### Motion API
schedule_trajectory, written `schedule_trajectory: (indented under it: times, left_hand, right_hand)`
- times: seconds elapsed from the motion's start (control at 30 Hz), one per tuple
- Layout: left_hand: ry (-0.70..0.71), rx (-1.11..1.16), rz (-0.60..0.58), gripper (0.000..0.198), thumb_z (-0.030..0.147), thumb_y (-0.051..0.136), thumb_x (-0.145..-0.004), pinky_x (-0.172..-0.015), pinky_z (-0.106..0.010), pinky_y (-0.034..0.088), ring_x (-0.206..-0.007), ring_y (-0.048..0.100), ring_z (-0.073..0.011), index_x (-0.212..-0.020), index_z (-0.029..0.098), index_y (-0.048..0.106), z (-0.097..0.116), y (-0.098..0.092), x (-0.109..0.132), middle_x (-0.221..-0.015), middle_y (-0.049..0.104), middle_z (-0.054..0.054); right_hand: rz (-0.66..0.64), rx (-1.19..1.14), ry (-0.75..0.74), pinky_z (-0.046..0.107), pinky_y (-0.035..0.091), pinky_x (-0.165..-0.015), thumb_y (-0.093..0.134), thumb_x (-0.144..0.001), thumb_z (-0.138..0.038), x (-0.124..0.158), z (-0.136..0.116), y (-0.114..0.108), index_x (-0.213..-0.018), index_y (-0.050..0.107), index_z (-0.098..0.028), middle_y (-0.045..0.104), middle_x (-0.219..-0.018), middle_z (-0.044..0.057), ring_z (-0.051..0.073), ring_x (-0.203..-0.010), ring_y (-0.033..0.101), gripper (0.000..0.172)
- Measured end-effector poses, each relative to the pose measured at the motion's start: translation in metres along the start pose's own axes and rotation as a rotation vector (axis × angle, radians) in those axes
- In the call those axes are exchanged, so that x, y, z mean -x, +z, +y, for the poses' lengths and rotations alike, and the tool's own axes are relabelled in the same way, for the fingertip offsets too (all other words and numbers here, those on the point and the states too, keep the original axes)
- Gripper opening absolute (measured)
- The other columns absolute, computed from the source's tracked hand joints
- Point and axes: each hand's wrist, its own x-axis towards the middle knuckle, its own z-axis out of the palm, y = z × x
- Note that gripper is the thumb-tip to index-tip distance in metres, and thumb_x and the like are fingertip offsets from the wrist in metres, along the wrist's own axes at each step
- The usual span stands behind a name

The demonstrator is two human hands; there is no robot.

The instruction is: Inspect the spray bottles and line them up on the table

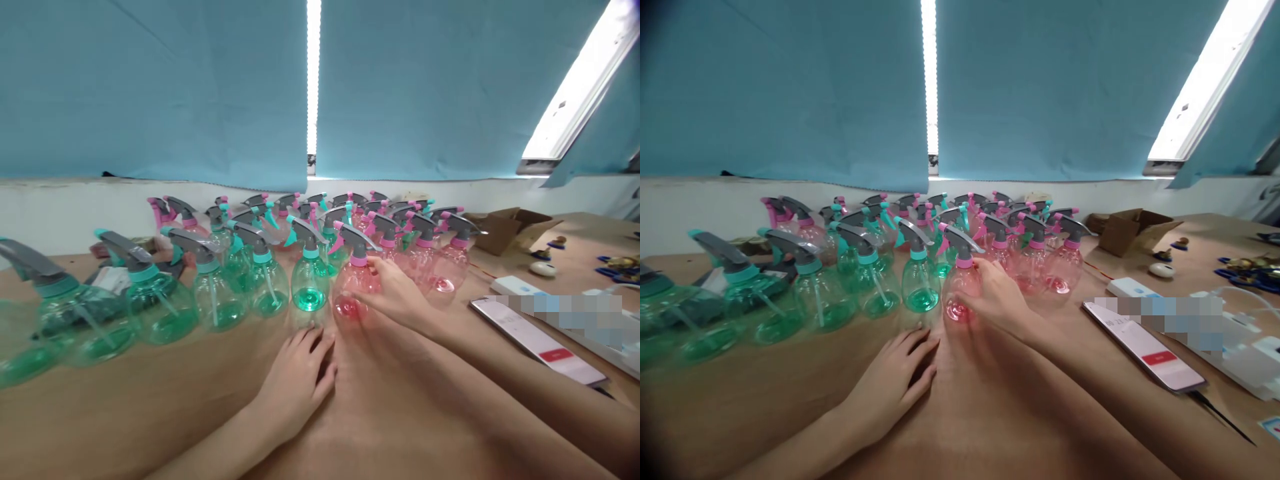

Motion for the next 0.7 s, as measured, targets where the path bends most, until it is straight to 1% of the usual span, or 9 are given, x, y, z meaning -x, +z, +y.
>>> schedule_trajectory:
  times: [0.1,0.23,0.37,0.43,0.6,0.7]
  left_hand:
    - [0.001,0.0,0.0,0.035,0.022,0.051,-0.091,-0.098,-0.049,0.044,-0.12,0.051,-0.031,-0.124,0.014,0.058,-0.001,0.001,0.001,-0.127,0.059,-0.014]
    - [0.005,0.011,0.016,0.035,0.023,0.051,-0.091,-0.097,-0.049,0.045,-0.119,0.052,-0.0307,-0.124,0.017,0.058,-0.002,0.001,0.001,-0.128,0.059,-0.013]
    - [0.006,0.01,0.008,0.036,0.023,0.05,-0.091,-0.097,-0.05,0.045,-0.119,0.053,-0.031,-0.125,0.017,0.057,-0.002,0.0,0.001,-0.128,0.059,-0.013]
    - [0.002,0.01,-0.001,0.036,0.023,0.051,-0.091,-0.097,-0.051,0.045,-0.119,0.052,-0.0315,-0.125,0.017,0.058,-0.002,-0.001,0.0,-0.129,0.058,-0.013]
    - [-0.005,-0.007,-0.033,0.038,0.023,0.051,-0.091,-0.098,-0.052,0.044,-0.121,0.051,-0.0323,-0.127,0.016,0.057,-0.002,-0.001,0.0,-0.131,0.057,-0.014]
    - [-0.003,-0.02,-0.045,0.038,0.024,0.05,-0.092,-0.099,-0.052,0.044,-0.122,0.051,-0.032,-0.129,0.016,0.056,-0.003,-0.001,-0.001,-0.132,0.057,-0.014]
  right_hand:
    - [-0.006,0.046,0.033,0.05,0.05,-0.085,0.06,-0.075,-0.059,-0.008,0.0,0.002,-0.122,0.053,-0.015,0.063,-0.116,0.017,0.034,-0.108,0.058,0.064]
    - [0.015,0.096,0.028,0.047,0.051,-0.082,0.061,-0.076,-0.056,-0.015,0.003,0.004,-0.119,0.055,-0.016,0.061,-0.118,0.017,0.033,-0.11,0.057,0.059]
    - [0.031,0.138,0.031,0.044,0.051,-0.078,0.063,-0.076,-0.052,-0.02,0.006,0.008,-0.119,0.055,-0.018,0.063,-0.113,0.014,0.032,-0.107,0.059,0.055]
    - [0.031,0.143,0.037,0.044,0.051,-0.079,0.063,-0.076,-0.051,-0.023,0.006,0.01,-0.12,0.054,-0.018,0.063,-0.113,0.013,0.032,-0.107,0.059,0.056]
    - [0.026,0.131,0.048,0.046,0.051,-0.082,0.061,-0.078,-0.054,-0.028,0.007,0.013,-0.124,0.053,-0.018,0.061,-0.121,0.014,0.033,-0.112,0.058,0.059]
    - [0.018,0.146,0.05,0.046,0.051,-0.083,0.061,-0.078,-0.052,-0.03,0.007,0.015,-0.125,0.052,-0.017,0.061,-0.122,0.015,0.033,-0.112,0.057,0.06]
